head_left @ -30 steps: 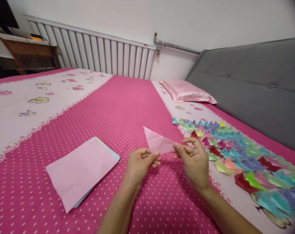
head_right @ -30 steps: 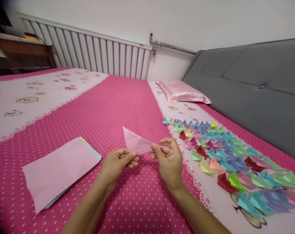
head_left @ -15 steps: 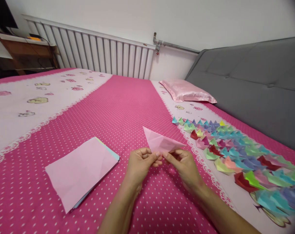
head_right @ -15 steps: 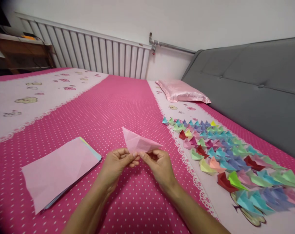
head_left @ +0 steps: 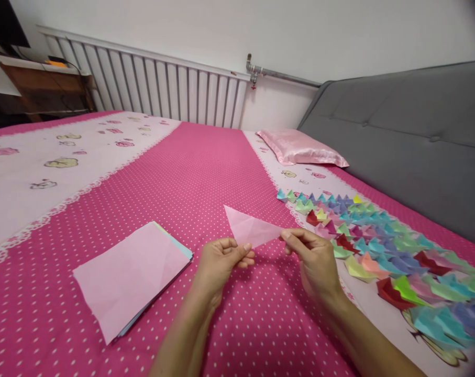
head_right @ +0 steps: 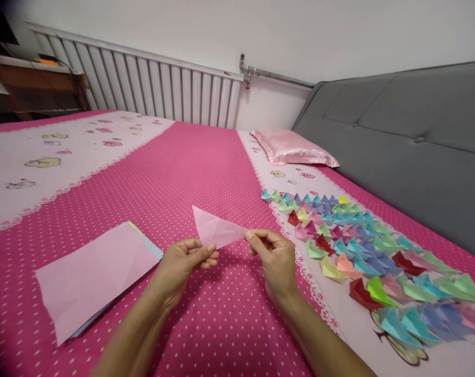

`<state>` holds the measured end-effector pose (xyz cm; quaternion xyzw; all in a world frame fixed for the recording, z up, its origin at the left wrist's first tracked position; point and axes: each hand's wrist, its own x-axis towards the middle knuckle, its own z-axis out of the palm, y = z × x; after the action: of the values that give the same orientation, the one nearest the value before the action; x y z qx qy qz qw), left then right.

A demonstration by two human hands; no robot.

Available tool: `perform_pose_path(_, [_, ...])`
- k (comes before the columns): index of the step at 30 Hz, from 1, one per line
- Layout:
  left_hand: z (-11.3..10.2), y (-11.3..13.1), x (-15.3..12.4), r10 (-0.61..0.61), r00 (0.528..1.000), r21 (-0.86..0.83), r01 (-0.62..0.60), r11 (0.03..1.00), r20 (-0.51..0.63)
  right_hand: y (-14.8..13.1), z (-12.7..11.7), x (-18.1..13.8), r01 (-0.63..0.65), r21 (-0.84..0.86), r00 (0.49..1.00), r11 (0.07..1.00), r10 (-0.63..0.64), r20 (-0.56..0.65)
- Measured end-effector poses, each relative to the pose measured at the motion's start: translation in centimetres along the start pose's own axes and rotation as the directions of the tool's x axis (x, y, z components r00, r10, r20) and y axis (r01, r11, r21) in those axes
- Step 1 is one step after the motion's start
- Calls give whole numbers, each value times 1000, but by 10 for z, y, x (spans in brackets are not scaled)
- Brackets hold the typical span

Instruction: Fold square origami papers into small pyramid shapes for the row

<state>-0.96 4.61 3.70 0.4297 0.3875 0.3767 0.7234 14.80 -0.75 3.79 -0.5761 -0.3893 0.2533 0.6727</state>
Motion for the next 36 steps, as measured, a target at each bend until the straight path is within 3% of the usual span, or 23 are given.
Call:
perform_pose_path(7, [-2, -6, 6, 48, 997, -56, -51, 997, -54, 6, 3, -1, 2, 30, 999, 1000, -3, 43])
perform_pose_path(10, [-2, -9, 9, 127, 984, -86, -139, 987, -125, 4, 3, -5, 92, -67, 982, 993, -80, 169])
perform_pose_path(14, [-2, -13, 12, 178, 973, -85, -192, 978, -147, 0, 2, -10, 283, -107, 899, 953, -225, 377])
perform_pose_path(16, [-2, -13, 12, 174, 979, -73, -182, 981, -102, -1, 1, -11, 312, -69, 878, 948, -260, 401])
perform_pose_path(21, [2, -11, 6, 150, 986, 0, -150, 989, 67, -3, 1, -11, 174, -1, 926, 985, -163, 340])
perform_pose_path(26, [4, -13, 4, 175, 950, 150, -218, 964, 257, -8, 4, -12, 81, 53, 921, 995, -95, 378])
perform_pose_path(32, [2, -19, 5, 269, 912, 367, -375, 851, 309, -9, 5, -13, 19, 77, 941, 997, -44, 335])
perform_pose_path(36, [1, -19, 5, 257, 906, 402, -385, 830, 338, -8, 6, -12, 38, 37, 949, 999, -47, 310])
